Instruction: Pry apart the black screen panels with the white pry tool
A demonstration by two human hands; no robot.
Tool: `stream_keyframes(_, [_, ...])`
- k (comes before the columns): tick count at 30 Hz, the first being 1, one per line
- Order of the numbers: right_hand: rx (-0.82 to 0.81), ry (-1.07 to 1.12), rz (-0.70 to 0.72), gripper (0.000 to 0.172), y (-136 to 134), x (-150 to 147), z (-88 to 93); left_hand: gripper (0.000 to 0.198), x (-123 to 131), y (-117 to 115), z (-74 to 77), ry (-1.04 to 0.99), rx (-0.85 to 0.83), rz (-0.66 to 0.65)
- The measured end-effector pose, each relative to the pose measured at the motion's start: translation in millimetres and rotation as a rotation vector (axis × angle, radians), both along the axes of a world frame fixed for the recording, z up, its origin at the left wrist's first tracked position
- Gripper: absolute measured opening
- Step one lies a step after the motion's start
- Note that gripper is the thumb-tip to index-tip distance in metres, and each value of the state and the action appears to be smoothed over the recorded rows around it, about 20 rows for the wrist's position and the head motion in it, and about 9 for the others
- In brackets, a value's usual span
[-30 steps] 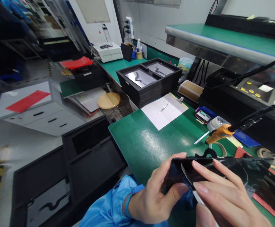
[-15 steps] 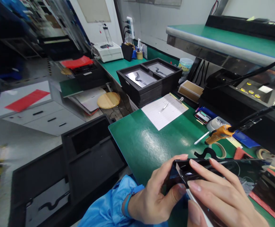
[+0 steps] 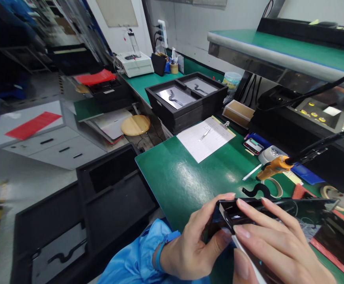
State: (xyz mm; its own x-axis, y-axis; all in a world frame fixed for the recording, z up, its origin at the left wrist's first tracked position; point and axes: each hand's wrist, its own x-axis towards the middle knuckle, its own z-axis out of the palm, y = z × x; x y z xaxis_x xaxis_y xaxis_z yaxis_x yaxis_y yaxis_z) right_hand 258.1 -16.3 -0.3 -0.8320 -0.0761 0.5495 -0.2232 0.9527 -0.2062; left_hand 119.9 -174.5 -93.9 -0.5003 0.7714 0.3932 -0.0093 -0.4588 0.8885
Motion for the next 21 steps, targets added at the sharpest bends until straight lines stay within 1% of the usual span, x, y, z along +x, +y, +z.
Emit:
stream_keyframes(5, [-0.023,-0.010,0.022,0.031,0.2,2.5,-0.9,0.074,-1.0,0.3,1.6,0.003,0.013,0.003])
stream_keyframes(9, [-0.046,-0.033,0.048,0.036,6.7,3.7,-2.1,0.075,-2.0,1.8,4.0,-0.020,0.027,-0.010])
stream_keyframes(12, [-0.039,-0.054,0.084,0.037,14.9,6.7,-2.1,0.073,-1.3,-0.3,1.7,-0.021,0.001,-0.013])
stream_keyframes(15, [-0.037,-0.059,0.097,0.033,17.3,10.3,-1.5,0.069,-0.5,-3.6,-1.0,-0.020,-0.044,0.012])
stream_keyframes(16, [-0.039,-0.051,0.086,0.031,16.1,10.8,-1.7,0.068,-0.6,-3.9,-0.5,-0.028,-0.051,0.018])
stream_keyframes(18, [-0.074,0.023,-0.033,0.022,12.0,10.2,-3.9,0.061,-1.4,-2.9,3.5,-0.060,-0.037,0.002])
stream_keyframes(20, [-0.088,0.159,-0.142,0.014,8.6,8.6,-7.9,0.052,-2.9,0.0,10.6,-0.119,0.008,-0.056])
stream_keyframes(21, [-0.073,0.213,-0.154,0.013,7.9,8.3,-10.2,0.048,-3.9,1.5,14.4,-0.149,0.028,-0.083])
